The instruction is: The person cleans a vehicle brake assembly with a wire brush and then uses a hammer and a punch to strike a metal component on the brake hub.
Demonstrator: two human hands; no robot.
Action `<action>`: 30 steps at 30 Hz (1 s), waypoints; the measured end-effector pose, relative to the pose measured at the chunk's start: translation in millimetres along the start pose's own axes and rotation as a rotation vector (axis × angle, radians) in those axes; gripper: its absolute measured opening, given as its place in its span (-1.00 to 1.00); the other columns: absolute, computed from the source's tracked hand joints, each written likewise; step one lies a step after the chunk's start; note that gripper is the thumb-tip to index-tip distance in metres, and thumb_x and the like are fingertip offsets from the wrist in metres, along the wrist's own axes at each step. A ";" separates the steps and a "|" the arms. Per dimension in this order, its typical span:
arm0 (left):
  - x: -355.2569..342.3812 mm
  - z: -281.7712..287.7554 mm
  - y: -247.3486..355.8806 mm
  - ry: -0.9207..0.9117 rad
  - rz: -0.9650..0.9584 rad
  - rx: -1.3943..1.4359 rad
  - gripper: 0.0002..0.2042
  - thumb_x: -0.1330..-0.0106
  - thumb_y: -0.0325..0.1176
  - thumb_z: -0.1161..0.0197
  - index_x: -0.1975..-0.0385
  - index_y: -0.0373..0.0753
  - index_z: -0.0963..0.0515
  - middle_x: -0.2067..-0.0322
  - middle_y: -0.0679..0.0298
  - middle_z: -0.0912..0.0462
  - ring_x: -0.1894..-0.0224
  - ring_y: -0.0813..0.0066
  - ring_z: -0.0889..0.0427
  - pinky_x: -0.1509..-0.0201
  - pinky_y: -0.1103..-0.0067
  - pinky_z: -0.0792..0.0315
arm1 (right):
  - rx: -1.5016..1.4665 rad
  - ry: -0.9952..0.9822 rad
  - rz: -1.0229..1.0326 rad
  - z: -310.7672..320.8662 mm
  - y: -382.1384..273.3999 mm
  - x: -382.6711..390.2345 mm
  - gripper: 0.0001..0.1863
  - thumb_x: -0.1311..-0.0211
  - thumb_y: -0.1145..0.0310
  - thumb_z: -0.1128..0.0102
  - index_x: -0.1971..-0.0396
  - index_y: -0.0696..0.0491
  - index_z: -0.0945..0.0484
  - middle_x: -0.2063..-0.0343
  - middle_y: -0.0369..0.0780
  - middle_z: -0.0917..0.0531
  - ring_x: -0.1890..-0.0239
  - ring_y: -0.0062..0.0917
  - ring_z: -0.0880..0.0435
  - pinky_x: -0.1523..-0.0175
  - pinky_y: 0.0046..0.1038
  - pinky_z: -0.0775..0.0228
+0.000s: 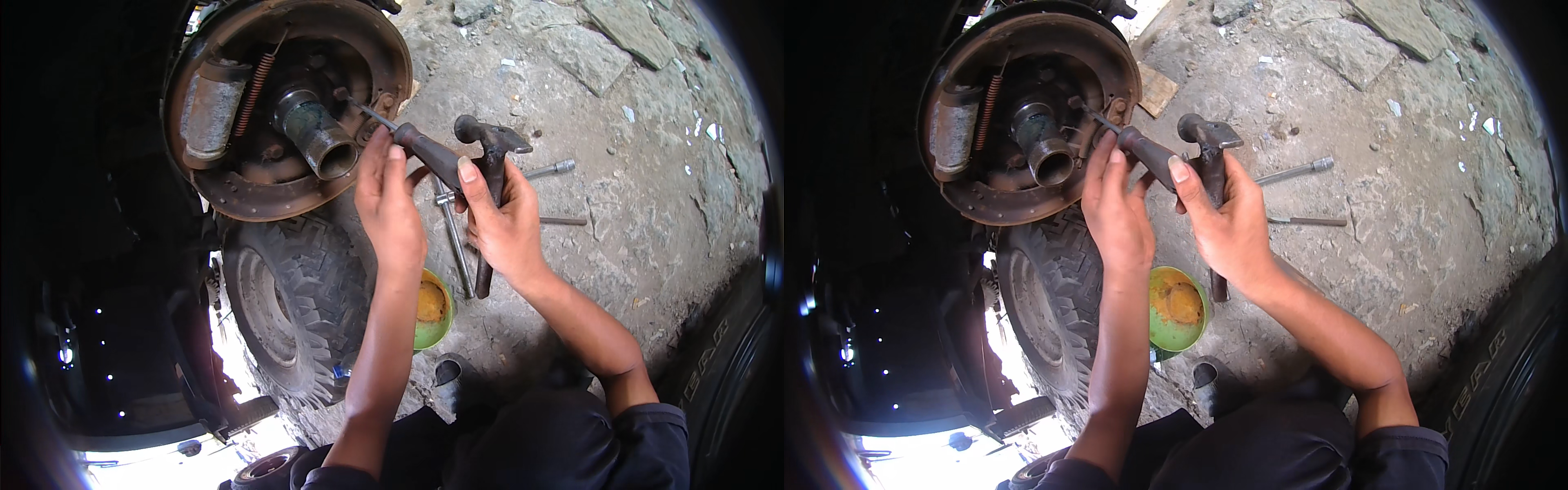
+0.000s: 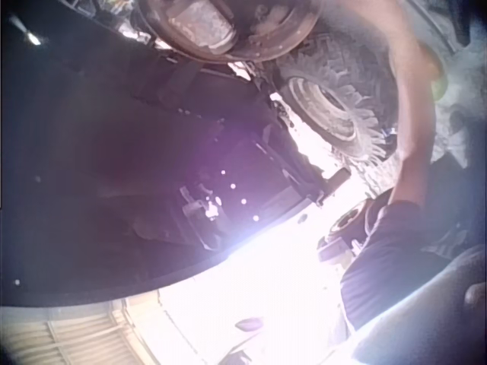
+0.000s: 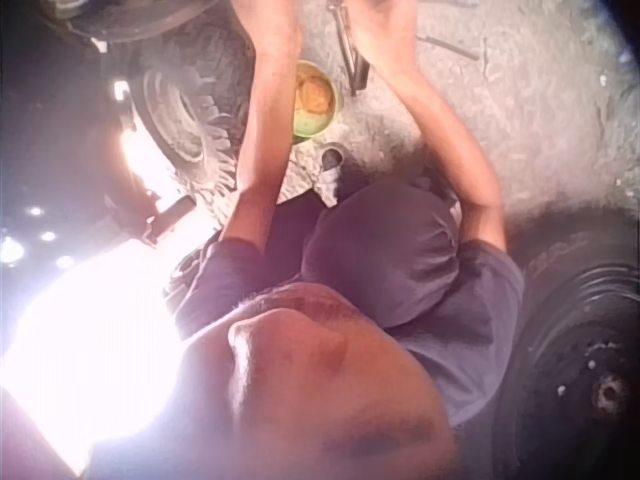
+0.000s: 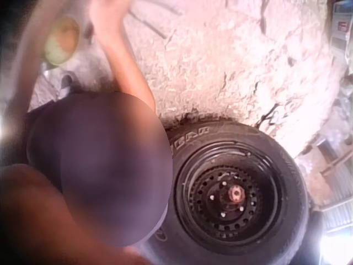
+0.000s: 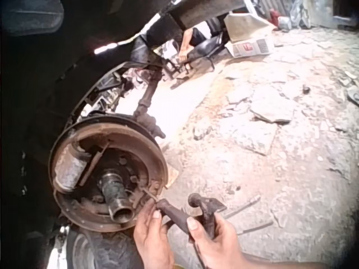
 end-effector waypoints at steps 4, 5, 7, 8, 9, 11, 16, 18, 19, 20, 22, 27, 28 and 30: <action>19.8 -17.9 35.3 -0.050 -0.574 -0.718 -0.48 -0.13 -0.61 -0.20 -0.15 -0.35 -0.33 -0.22 0.00 -0.30 -0.25 0.15 -0.34 -0.28 0.33 -0.28 | 0.072 -0.018 -0.076 6.9 -2.5 -5.6 -0.63 -0.32 0.10 -0.25 0.29 0.17 -0.52 0.57 -0.38 -0.53 0.53 -0.80 -0.43 0.45 -0.66 -0.25; 24.2 -28.0 41.8 -0.089 -0.715 -0.914 -0.45 -0.06 -0.63 -0.23 -0.14 -0.34 -0.34 -0.21 0.00 -0.30 -0.27 0.10 -0.33 -0.31 0.32 -0.25 | 0.062 -0.015 -0.049 6.9 -6.0 -6.9 -0.63 -0.32 0.10 -0.25 0.30 0.17 -0.52 0.58 -0.39 -0.53 0.53 -0.80 -0.42 0.45 -0.66 -0.23; 17.4 -42.3 45.3 -0.190 -0.805 -1.054 -0.44 0.04 -0.65 -0.28 -0.08 -0.26 -0.42 -0.13 0.09 -0.41 -0.28 0.05 -0.33 -0.37 0.25 -0.16 | 0.042 -0.012 0.004 4.8 -12.7 -8.3 -0.64 -0.32 0.11 -0.25 0.31 0.16 -0.52 0.58 -0.41 -0.52 0.54 -0.82 -0.39 0.47 -0.67 -0.19; 12.7 -47.5 44.9 -0.244 -0.838 -1.092 -0.44 0.04 -0.64 -0.29 -0.07 -0.24 -0.43 -0.10 0.11 -0.44 -0.27 0.06 -0.34 -0.38 0.24 -0.14 | 0.052 -0.012 0.020 5.0 -14.2 -9.2 -0.63 -0.32 0.11 -0.24 0.29 0.17 -0.53 0.57 -0.42 -0.51 0.54 -0.82 -0.39 0.47 -0.67 -0.19; 8.0 -54.0 43.8 -0.298 -0.870 -1.129 -0.44 0.05 -0.64 -0.29 -0.07 -0.23 -0.44 -0.08 0.14 -0.47 -0.27 0.08 -0.35 -0.39 0.23 -0.12 | 0.062 -0.011 0.035 5.9 -15.3 -10.6 -0.63 -0.33 0.11 -0.24 0.28 0.17 -0.53 0.57 -0.42 -0.51 0.53 -0.82 -0.38 0.46 -0.67 -0.18; -2.8 -63.3 45.2 -0.352 -0.910 -1.124 -0.69 0.02 -0.57 -0.33 0.22 -0.24 -0.52 0.26 0.16 -0.57 -0.03 0.11 -0.50 -0.29 0.21 -0.23 | 0.080 -0.017 0.055 6.2 -16.8 -12.6 -0.63 -0.33 0.11 -0.23 0.25 0.18 -0.54 0.56 -0.44 -0.51 0.52 -0.83 -0.37 0.46 -0.68 -0.17; -19.6 -80.4 48.7 -0.432 -0.933 -1.151 -0.83 -0.01 -0.48 -0.36 0.57 -0.26 -0.44 0.53 0.18 -0.51 0.35 0.10 -0.49 0.13 0.31 -0.37 | 0.096 -0.027 0.083 7.3 -27.1 -14.6 -0.61 -0.35 0.12 -0.20 0.14 0.20 -0.54 0.50 -0.43 -0.54 0.50 -0.86 -0.37 0.43 -0.69 -0.20; -24.4 -83.6 48.0 -0.453 -0.954 -1.149 -0.82 0.01 -0.49 -0.37 0.56 -0.26 -0.44 0.52 0.18 -0.52 0.36 0.11 -0.48 0.22 0.32 -0.33 | 0.051 0.006 0.147 10.5 -26.2 -16.0 -0.61 -0.39 0.11 -0.15 0.11 0.18 -0.51 0.51 -0.43 -0.51 0.54 -0.86 -0.36 0.48 -0.70 -0.19; -26.6 -82.9 47.7 -0.461 -0.963 -1.153 -0.82 0.02 -0.49 -0.38 0.56 -0.26 -0.44 0.52 0.17 -0.52 0.37 0.11 -0.48 0.26 0.33 -0.31 | 0.012 0.028 0.163 11.8 -24.0 -14.6 -0.62 -0.41 0.08 -0.09 0.15 0.14 -0.46 0.54 -0.42 -0.46 0.60 -0.84 -0.32 0.54 -0.70 -0.15; -28.7 -81.6 47.7 -0.449 -0.954 -1.146 -0.81 0.02 -0.49 -0.38 0.56 -0.26 -0.44 0.53 0.18 -0.52 0.37 0.12 -0.48 0.26 0.34 -0.31 | -0.027 0.050 0.181 13.3 -21.8 -12.8 -0.63 -0.43 0.04 -0.03 0.18 0.10 -0.41 0.57 -0.41 -0.40 0.65 -0.82 -0.29 0.60 -0.69 -0.11; -31.5 -86.4 49.4 -0.430 -0.946 -1.121 -0.80 0.03 -0.49 -0.40 0.57 -0.26 -0.44 0.54 0.18 -0.51 0.38 0.13 -0.48 0.25 0.35 -0.32 | -0.120 0.076 0.254 25.2 -19.3 2.1 -0.61 -0.49 -0.05 0.19 0.27 0.00 -0.28 0.61 -0.37 -0.30 0.75 -0.76 -0.21 0.70 -0.66 -0.04; -30.5 -86.4 50.4 -0.356 -0.985 -1.063 -0.80 0.04 -0.50 -0.40 0.60 -0.24 -0.44 0.56 0.21 -0.50 0.40 0.18 -0.47 0.27 0.37 -0.31 | -0.020 -0.070 0.457 27.4 -21.0 20.3 -0.60 -0.49 -0.01 0.18 0.33 0.06 -0.22 0.60 -0.29 -0.30 0.72 -0.73 -0.20 0.67 -0.66 -0.07; -30.5 -83.9 50.9 -0.343 -0.979 -1.058 -0.80 0.04 -0.50 -0.40 0.60 -0.24 -0.43 0.57 0.22 -0.50 0.40 0.18 -0.47 0.28 0.37 -0.31 | 0.016 -0.088 0.437 24.7 -20.8 20.9 -0.60 -0.48 -0.01 0.17 0.33 0.06 -0.22 0.60 -0.29 -0.30 0.71 -0.73 -0.20 0.66 -0.66 -0.07; -29.9 -81.7 47.3 -0.347 -0.995 -1.096 -0.79 0.04 -0.49 -0.40 0.61 -0.24 -0.43 0.58 0.22 -0.49 0.40 0.19 -0.47 0.28 0.37 -0.31 | -0.110 -0.118 0.570 25.5 -19.9 26.2 -0.60 -0.49 0.01 0.18 0.33 0.08 -0.23 0.60 -0.28 -0.31 0.69 -0.74 -0.21 0.66 -0.66 -0.07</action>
Point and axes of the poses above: each hand's wrist, its own x-axis away from the middle knuckle, its own z-axis out of the back of the hand, y = z × x, the point moved 7 cm from there along -x, towards the middle knuckle
